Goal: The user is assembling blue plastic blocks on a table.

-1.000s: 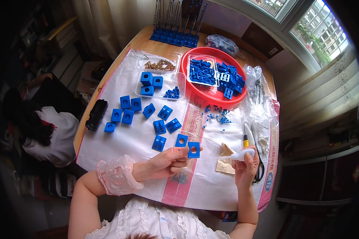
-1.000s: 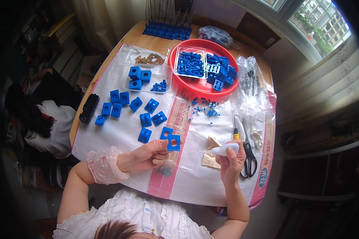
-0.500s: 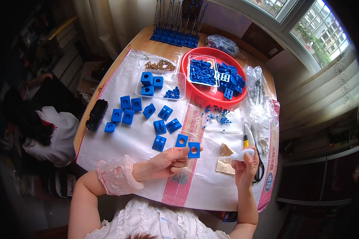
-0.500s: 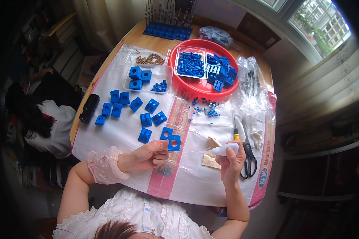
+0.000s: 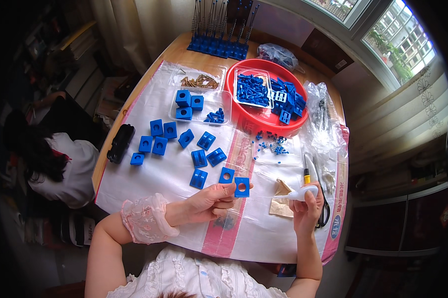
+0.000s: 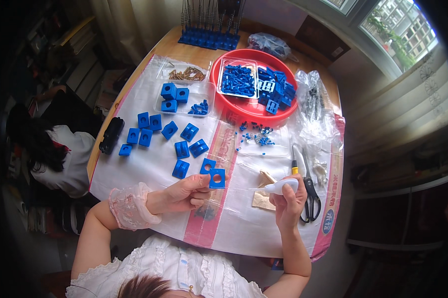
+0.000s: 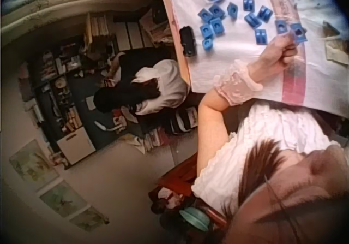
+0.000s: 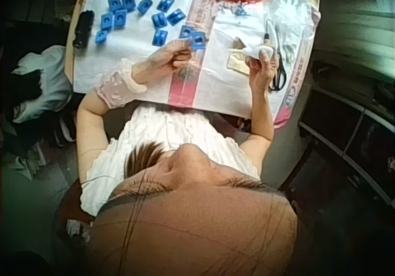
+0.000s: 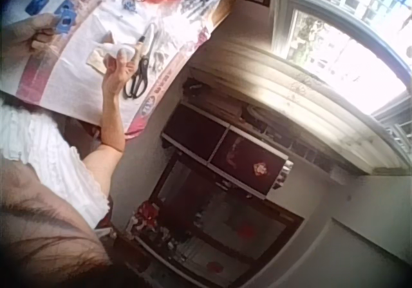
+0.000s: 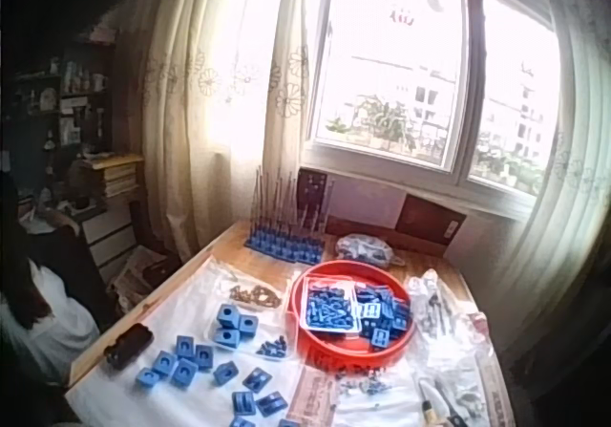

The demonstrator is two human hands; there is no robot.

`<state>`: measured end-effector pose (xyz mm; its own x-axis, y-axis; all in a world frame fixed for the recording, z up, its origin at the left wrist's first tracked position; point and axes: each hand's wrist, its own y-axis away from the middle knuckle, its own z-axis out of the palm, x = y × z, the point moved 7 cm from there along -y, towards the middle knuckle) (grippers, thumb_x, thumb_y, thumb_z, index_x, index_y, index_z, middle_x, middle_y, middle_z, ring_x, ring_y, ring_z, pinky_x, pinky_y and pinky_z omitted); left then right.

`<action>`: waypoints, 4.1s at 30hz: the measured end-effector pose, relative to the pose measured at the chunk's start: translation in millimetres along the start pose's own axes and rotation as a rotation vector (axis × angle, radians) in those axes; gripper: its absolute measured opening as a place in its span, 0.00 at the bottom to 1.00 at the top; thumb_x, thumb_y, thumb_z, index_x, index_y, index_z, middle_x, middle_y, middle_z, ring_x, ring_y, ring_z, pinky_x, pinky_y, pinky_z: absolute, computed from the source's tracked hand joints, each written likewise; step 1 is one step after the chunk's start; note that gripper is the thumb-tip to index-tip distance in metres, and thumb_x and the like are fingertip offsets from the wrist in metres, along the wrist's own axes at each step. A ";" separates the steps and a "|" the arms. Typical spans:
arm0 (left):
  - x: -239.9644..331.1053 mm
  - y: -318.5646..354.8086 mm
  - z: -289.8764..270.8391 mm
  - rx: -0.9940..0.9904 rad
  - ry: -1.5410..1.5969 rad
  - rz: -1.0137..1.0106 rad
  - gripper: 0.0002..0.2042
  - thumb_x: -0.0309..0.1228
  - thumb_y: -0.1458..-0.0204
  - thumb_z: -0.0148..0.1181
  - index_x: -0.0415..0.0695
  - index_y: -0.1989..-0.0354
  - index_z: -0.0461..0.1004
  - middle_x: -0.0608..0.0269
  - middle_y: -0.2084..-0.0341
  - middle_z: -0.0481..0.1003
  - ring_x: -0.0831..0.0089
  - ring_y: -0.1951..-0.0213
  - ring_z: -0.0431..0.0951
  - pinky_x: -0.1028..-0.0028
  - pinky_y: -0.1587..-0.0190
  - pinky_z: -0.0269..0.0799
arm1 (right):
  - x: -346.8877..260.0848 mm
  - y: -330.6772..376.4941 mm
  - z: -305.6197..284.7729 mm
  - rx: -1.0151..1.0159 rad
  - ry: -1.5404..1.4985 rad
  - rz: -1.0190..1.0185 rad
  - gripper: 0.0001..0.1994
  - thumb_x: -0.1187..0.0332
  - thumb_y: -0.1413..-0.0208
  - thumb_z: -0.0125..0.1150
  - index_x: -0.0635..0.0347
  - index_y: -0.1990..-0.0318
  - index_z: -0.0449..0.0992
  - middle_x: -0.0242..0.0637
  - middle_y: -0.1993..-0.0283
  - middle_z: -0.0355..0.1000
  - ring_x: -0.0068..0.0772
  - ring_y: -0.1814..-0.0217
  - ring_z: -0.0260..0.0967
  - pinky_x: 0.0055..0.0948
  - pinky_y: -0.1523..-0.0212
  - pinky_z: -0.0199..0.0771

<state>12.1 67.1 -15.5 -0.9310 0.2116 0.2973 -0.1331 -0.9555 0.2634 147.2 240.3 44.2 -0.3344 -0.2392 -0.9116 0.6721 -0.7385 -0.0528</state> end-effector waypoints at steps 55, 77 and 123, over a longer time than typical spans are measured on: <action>-0.2 -0.6 -0.4 0.000 -0.022 -0.001 0.21 0.44 0.37 0.50 0.47 0.41 0.64 0.79 0.83 0.49 0.89 0.83 0.46 0.84 0.83 0.42 | -3.9 -2.7 -10.6 0.057 -0.139 -0.003 0.08 0.66 0.42 0.56 0.58 0.63 0.65 0.26 0.80 0.58 0.13 0.84 0.48 0.18 0.83 0.48; 0.2 0.9 4.1 -0.011 -0.078 0.040 0.27 0.47 0.40 0.53 0.44 0.38 0.61 0.80 0.83 0.47 0.89 0.83 0.45 0.84 0.82 0.41 | -36.7 -34.0 -47.2 0.109 0.067 -0.201 0.14 0.70 0.44 0.57 0.60 0.53 0.62 0.49 0.61 0.76 0.34 0.60 0.78 0.30 0.53 0.78; 5.9 2.2 -6.0 0.030 0.001 0.034 0.26 0.47 0.41 0.53 0.47 0.38 0.62 0.79 0.82 0.50 0.86 0.82 0.46 0.82 0.80 0.42 | 13.9 -17.0 -3.2 -0.184 0.044 0.110 0.09 0.70 0.46 0.59 0.60 0.61 0.65 0.32 0.69 0.67 0.17 0.75 0.59 0.25 0.73 0.68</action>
<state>4.3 65.0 -18.7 -0.9350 0.1794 0.3059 -0.0915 -0.9554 0.2806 133.3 251.5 31.2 -0.2261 -0.2812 -0.9326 0.8135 -0.5811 -0.0220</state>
